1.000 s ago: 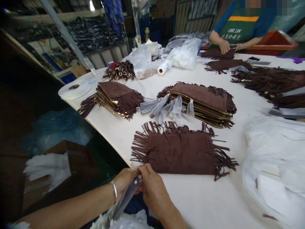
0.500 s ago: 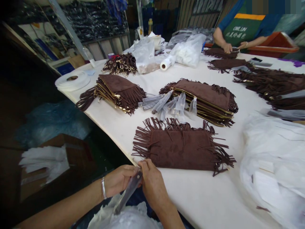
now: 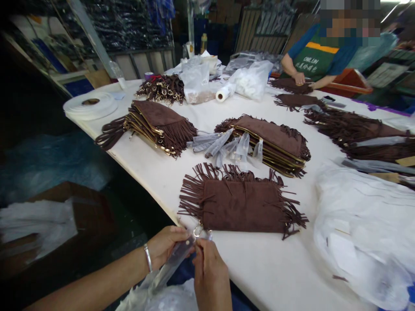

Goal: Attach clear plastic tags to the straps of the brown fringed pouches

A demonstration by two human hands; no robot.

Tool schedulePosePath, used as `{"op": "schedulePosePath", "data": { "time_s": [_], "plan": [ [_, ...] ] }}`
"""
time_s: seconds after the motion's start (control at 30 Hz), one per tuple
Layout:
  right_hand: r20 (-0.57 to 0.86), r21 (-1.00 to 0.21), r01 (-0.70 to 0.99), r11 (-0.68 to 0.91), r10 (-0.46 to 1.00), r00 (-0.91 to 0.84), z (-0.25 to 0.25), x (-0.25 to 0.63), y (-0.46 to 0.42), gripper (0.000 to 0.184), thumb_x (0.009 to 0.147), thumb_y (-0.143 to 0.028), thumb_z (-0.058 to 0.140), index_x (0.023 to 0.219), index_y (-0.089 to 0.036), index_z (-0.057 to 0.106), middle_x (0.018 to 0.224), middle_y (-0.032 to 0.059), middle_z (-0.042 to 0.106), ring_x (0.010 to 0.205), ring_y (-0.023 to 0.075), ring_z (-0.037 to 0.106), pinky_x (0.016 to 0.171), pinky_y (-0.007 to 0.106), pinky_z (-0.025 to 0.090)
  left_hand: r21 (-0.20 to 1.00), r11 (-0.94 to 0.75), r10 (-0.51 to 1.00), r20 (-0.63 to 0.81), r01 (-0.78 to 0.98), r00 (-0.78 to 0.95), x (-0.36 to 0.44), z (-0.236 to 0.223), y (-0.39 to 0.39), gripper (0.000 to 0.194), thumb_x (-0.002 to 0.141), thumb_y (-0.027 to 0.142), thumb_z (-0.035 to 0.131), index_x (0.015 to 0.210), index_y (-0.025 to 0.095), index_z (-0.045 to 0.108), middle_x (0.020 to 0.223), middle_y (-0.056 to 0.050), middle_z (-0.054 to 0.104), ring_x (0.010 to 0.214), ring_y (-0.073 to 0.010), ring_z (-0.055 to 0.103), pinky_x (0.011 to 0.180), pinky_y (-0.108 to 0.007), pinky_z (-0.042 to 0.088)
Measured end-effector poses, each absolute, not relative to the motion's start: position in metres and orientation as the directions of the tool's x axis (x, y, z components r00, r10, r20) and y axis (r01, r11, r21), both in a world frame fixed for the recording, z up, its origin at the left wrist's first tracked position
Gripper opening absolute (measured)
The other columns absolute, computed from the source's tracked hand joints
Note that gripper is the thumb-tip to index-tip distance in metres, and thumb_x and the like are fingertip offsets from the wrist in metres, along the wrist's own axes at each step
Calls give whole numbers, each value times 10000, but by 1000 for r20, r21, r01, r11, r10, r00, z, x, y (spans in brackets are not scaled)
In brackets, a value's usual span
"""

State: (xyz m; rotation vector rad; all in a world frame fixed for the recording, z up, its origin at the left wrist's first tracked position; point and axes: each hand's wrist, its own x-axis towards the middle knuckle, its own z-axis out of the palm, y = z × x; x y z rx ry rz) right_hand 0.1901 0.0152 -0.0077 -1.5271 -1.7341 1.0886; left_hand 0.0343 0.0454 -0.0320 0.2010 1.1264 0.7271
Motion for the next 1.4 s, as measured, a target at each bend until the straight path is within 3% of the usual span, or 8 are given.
{"op": "schedulePosePath", "data": {
  "time_s": [0.17, 0.33, 0.6, 0.73, 0.9, 1.07, 1.17, 1.4],
  "plan": [
    [-452, -889, 92, -449, 892, -24, -29, 178, -10, 400, 819, -544, 533, 954, -174, 596, 642, -5, 616, 369, 111, 524, 338, 205, 399, 588, 727, 662, -736, -355, 138, 35, -30, 48, 188, 615, 266, 723, 627, 114, 613, 561, -62, 650, 460, -130, 571, 467, -226, 408],
    [-544, -814, -200, -545, 836, -64, -39, 159, -9, 429, 757, -577, 604, 824, -153, 588, 647, -23, 588, 330, 57, 460, 301, 161, 339, 676, 684, 720, -686, -273, 106, 28, -28, 40, 115, 626, 216, 670, 590, 132, 601, 506, -15, 603, 447, -122, 536, 461, -225, 361],
    [-549, -822, -199, -534, 835, 28, -57, 147, -7, 398, 762, -552, 622, 729, -162, 545, 421, -67, 503, 308, 53, 394, 337, 149, 308, 801, 584, 811, -583, -133, 49, 30, -42, 32, 162, 719, 268, 613, 604, 167, 560, 513, 0, 579, 480, -148, 545, 499, -245, 352],
    [-522, -846, -196, -496, 845, 113, -63, 143, -9, 395, 783, -545, 596, 688, -168, 528, 372, -80, 444, 312, 48, 340, 348, 148, 254, 875, 433, 896, -443, 215, 0, 29, -36, 27, 220, 818, 317, 541, 642, 192, 586, 579, -6, 580, 559, -158, 540, 539, -254, 333],
    [-536, -838, -187, -513, 838, 103, -61, 143, -8, 392, 776, -546, 602, 701, -171, 517, 395, -83, 441, 349, 54, 356, 379, 157, 278, 807, 148, 972, -225, 572, 67, 29, -29, 18, 288, 895, 349, 446, 702, 232, 626, 664, -29, 620, 630, -180, 549, 625, -281, 333],
    [-548, -832, -177, -525, 828, 119, -61, 147, -9, 400, 756, -563, 608, 714, -174, 527, 402, -73, 463, 350, 64, 375, 377, 171, 296, 839, 93, 953, -232, 537, 197, 30, -19, 12, 321, 912, 308, 350, 952, 202, 650, 887, -77, 690, 821, -222, 613, 770, -301, 412],
    [-544, -835, -168, -524, 832, 111, -64, 149, -9, 397, 772, -563, 588, 712, -176, 526, 384, -70, 464, 342, 68, 379, 378, 175, 300, 875, 188, 920, -316, 446, 233, 25, -11, 17, 360, 917, 340, 338, 913, 190, 665, 813, -55, 695, 759, -199, 621, 728, -283, 435],
    [-531, -844, -199, -499, 830, 171, -62, 146, -10, 374, 777, -531, 594, 677, -178, 519, 361, -72, 442, 328, 61, 354, 372, 168, 266, 801, 595, 801, -582, -69, 141, 21, -27, 25, 272, 727, 361, 652, 753, 92, 688, 657, -75, 691, 584, -177, 595, 588, -269, 425]
  ]
}}
